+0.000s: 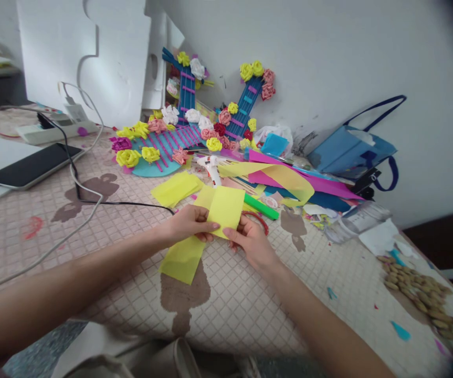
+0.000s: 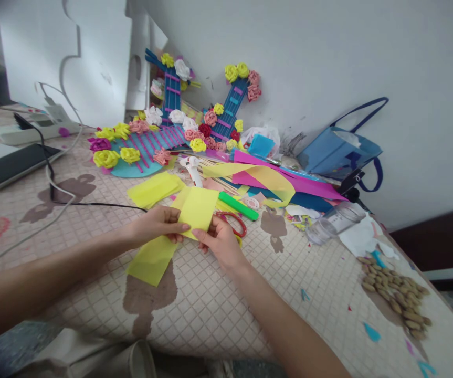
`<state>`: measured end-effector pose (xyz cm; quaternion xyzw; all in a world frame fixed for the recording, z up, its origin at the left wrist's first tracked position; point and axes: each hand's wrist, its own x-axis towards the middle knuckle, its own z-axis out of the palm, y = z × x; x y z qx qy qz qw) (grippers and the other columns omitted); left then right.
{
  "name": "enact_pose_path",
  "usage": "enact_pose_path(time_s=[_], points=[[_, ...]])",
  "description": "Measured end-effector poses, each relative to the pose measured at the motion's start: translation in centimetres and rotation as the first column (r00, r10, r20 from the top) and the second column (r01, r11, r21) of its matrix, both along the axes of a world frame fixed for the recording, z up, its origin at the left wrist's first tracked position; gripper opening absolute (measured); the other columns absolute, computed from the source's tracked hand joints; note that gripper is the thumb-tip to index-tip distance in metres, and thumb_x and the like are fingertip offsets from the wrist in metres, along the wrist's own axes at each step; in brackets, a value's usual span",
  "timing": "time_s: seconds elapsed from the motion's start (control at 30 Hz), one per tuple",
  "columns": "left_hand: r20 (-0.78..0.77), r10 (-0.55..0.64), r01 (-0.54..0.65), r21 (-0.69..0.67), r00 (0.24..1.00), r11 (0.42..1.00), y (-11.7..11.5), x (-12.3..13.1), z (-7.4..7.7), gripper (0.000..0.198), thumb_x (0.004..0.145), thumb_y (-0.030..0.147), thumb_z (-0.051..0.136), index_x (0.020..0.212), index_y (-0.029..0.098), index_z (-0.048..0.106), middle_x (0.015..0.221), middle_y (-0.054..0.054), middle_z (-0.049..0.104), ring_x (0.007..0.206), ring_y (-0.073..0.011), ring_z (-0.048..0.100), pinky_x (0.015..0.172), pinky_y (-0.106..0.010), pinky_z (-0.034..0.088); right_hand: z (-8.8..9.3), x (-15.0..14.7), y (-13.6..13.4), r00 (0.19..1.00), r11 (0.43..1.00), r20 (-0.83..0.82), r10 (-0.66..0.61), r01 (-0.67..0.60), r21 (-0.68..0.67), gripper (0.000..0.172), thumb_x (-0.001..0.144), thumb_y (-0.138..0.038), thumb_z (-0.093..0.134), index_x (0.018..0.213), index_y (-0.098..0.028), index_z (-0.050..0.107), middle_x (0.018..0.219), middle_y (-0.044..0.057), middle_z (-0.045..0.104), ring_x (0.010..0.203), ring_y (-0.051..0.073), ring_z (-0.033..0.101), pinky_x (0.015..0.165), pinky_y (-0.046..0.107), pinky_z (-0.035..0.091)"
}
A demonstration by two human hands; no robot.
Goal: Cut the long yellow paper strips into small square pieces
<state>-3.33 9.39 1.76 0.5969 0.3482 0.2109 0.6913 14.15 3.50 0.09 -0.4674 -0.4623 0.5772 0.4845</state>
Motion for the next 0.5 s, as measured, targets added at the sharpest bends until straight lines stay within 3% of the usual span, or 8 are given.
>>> enact_pose_path(time_s=[0.5], points=[[-0.034,-0.043,0.045,0.049,0.998,0.998,0.62,-0.59,-0.04,0.03,0.068,0.037,0.07,0.075,0.01,0.06,0.061,-0.002,0.064,0.055,-0.0093,0.06,0.05,-0.017,0.047,0.34,0.07,-0.22,1.0,0.999,0.005,0.006,-0.006,-0.042,0.025,0.067,-0.032,0.071,0.085,-0.018,0.059,0.059,-0.005,0.054,0.044,0.006,0.047,0.038,0.018,0.038]])
